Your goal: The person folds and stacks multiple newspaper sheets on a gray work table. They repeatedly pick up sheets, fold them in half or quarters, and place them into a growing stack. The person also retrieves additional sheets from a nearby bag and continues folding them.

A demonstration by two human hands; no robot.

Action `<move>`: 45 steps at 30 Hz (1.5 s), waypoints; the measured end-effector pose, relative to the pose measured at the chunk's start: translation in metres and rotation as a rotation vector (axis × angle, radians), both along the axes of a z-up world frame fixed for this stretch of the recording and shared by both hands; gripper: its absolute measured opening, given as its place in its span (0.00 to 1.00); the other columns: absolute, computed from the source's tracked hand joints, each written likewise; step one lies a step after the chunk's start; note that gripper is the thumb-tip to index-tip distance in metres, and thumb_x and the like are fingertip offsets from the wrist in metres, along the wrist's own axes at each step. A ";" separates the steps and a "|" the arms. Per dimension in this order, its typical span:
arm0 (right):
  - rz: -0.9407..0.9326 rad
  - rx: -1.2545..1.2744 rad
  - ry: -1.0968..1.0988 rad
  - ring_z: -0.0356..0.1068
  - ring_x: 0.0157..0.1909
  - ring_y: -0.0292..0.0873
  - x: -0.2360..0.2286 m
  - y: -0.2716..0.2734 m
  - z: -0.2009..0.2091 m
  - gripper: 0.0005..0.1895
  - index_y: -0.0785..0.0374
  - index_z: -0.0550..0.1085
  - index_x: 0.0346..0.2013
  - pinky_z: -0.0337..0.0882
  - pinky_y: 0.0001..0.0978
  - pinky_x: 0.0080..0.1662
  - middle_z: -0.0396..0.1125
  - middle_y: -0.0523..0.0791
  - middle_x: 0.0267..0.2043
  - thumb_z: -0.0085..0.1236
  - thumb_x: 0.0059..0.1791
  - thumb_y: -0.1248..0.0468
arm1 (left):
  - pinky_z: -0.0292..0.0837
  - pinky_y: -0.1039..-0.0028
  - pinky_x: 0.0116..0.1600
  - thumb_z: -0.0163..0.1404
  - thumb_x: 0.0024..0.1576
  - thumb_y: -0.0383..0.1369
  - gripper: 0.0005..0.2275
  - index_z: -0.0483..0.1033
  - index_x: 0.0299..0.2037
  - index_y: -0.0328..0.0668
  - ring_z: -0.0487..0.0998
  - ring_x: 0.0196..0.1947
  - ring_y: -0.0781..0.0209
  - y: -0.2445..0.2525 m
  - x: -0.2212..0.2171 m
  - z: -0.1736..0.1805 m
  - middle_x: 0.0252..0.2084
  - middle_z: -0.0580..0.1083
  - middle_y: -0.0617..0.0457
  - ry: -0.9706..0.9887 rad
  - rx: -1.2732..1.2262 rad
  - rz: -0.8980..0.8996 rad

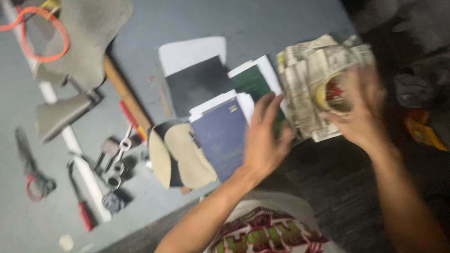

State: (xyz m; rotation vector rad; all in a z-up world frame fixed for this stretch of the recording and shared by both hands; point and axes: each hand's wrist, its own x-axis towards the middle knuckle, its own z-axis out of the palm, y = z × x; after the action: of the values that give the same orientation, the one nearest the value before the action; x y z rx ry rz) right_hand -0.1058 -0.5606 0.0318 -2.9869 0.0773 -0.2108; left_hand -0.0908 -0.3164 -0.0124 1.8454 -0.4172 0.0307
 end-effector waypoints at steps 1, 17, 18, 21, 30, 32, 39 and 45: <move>-0.021 -0.114 -0.037 0.54 0.69 0.68 -0.009 0.001 0.007 0.62 0.66 0.51 0.75 0.66 0.60 0.58 0.49 0.65 0.70 0.77 0.35 0.53 | 0.61 0.56 0.71 0.54 0.57 0.26 0.25 0.67 0.67 0.41 0.68 0.66 0.36 0.027 -0.010 0.000 0.65 0.67 0.37 0.043 0.065 0.016; -0.220 1.169 0.495 0.71 0.44 0.36 -0.005 0.143 -0.076 0.23 0.67 0.71 0.59 0.72 0.30 0.45 0.73 0.47 0.47 0.62 0.50 0.64 | 0.69 0.62 0.62 0.55 0.54 0.29 0.27 0.63 0.64 0.31 0.70 0.59 0.46 0.097 -0.061 -0.113 0.58 0.65 0.38 0.471 -0.118 0.607; -0.196 1.260 0.496 0.72 0.46 0.35 -0.006 0.143 -0.074 0.22 0.69 0.71 0.58 0.72 0.29 0.47 0.73 0.47 0.48 0.62 0.50 0.65 | 0.67 0.62 0.63 0.55 0.55 0.29 0.26 0.63 0.64 0.31 0.70 0.59 0.46 0.096 -0.060 -0.113 0.58 0.66 0.38 0.472 -0.109 0.603; -0.305 1.387 0.632 0.73 0.44 0.36 -0.012 0.150 -0.073 0.19 0.70 0.74 0.53 0.74 0.30 0.47 0.74 0.45 0.47 0.62 0.48 0.66 | 0.65 0.62 0.64 0.54 0.56 0.29 0.24 0.65 0.63 0.30 0.69 0.59 0.44 0.096 -0.060 -0.107 0.57 0.68 0.38 0.450 -0.077 0.592; -0.274 0.988 0.463 0.62 0.28 0.42 0.004 0.113 -0.052 0.17 0.77 0.74 0.44 0.63 0.38 0.29 0.67 0.47 0.33 0.70 0.50 0.65 | 0.68 0.63 0.61 0.50 0.59 0.29 0.15 0.74 0.56 0.34 0.71 0.56 0.44 0.109 -0.069 -0.079 0.59 0.68 0.40 0.458 -0.036 0.555; -0.155 1.112 0.376 0.70 0.38 0.36 0.021 0.092 -0.029 0.17 0.70 0.75 0.48 0.72 0.29 0.41 0.73 0.43 0.41 0.68 0.49 0.64 | 0.66 0.60 0.62 0.51 0.58 0.28 0.15 0.74 0.55 0.32 0.68 0.60 0.40 0.111 -0.072 -0.078 0.62 0.66 0.36 0.356 0.008 0.531; 0.201 -0.047 0.015 0.60 0.62 0.65 0.044 0.136 0.014 0.41 0.74 0.65 0.69 0.64 0.54 0.58 0.61 0.65 0.62 0.69 0.43 0.67 | 0.65 0.56 0.62 0.53 0.51 0.22 0.21 0.72 0.57 0.28 0.68 0.58 0.35 0.108 -0.074 -0.082 0.63 0.65 0.33 0.180 0.174 0.529; 0.462 0.262 0.155 0.56 0.73 0.59 0.078 0.176 -0.017 0.33 0.63 0.66 0.70 0.59 0.47 0.70 0.59 0.56 0.71 0.66 0.51 0.63 | 0.65 0.53 0.62 0.51 0.51 0.19 0.22 0.71 0.58 0.28 0.67 0.57 0.33 0.107 -0.075 -0.082 0.64 0.64 0.31 0.157 0.239 0.497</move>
State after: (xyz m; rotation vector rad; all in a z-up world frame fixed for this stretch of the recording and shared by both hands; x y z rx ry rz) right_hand -0.0276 -0.3842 0.0152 -2.6614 -0.5197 0.0792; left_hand -0.1658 -0.2098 -0.0940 2.1301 0.1618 0.1800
